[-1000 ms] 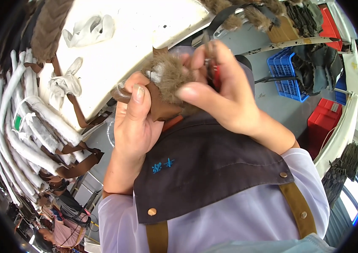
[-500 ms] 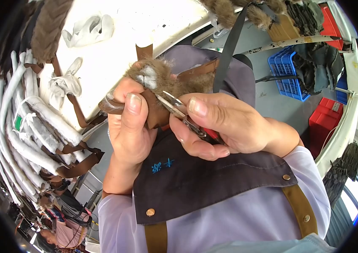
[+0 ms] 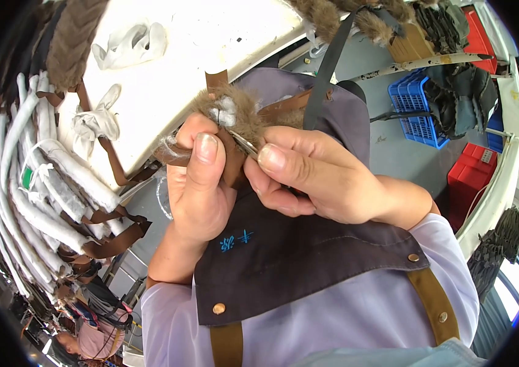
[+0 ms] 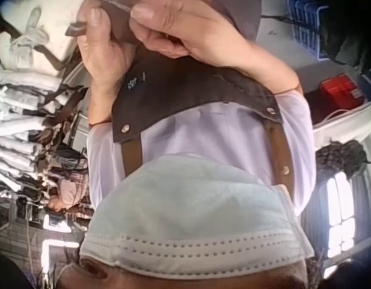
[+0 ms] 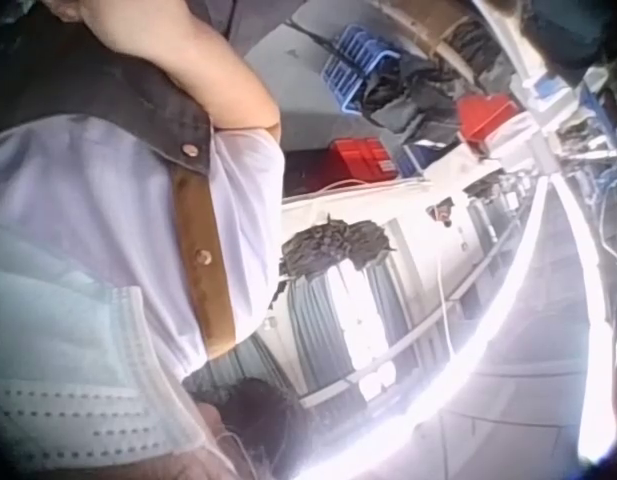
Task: The worker is assembling fur collars by attaching fur trim to straps and foam tubes using small scissors for trimming.
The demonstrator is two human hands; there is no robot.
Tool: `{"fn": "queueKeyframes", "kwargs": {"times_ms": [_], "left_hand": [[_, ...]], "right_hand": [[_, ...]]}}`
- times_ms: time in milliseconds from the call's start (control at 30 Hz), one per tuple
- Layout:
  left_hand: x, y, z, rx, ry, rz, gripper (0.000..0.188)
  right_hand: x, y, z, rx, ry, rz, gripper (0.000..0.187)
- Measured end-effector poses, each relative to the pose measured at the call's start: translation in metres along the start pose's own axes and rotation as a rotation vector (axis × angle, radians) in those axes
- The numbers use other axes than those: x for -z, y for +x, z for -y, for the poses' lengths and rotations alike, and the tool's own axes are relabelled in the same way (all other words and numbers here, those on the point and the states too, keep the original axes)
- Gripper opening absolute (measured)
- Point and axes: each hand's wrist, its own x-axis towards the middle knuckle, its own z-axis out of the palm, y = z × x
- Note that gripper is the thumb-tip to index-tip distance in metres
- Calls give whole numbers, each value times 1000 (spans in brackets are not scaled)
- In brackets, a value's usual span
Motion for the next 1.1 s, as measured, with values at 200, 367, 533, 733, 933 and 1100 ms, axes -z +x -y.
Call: {"fn": "queueKeyframes", "kwargs": {"times_ms": [200, 367, 533, 733, 933, 1100], "left_hand": [[-2, 2, -1, 55, -54, 36, 29], [-3, 2, -5, 98, -95, 58, 24], [-18, 3, -10, 134, -166, -34, 23], [-8, 5, -6, 82, -141, 40, 23], [5, 14, -8, -32, -88, 218, 26], [-10, 9, -7, 177, -411, 23, 24]], "right_hand": [[11, 11, -8, 109, -135, -38, 30], [13, 9, -11, 183, -277, -61, 29], [15, 3, -2, 223, -107, -27, 36], [26, 19, -7, 625, -651, -307, 26], [25, 21, 2, 534, -347, -85, 33], [26, 29, -10, 488, 72, -85, 33]]}}
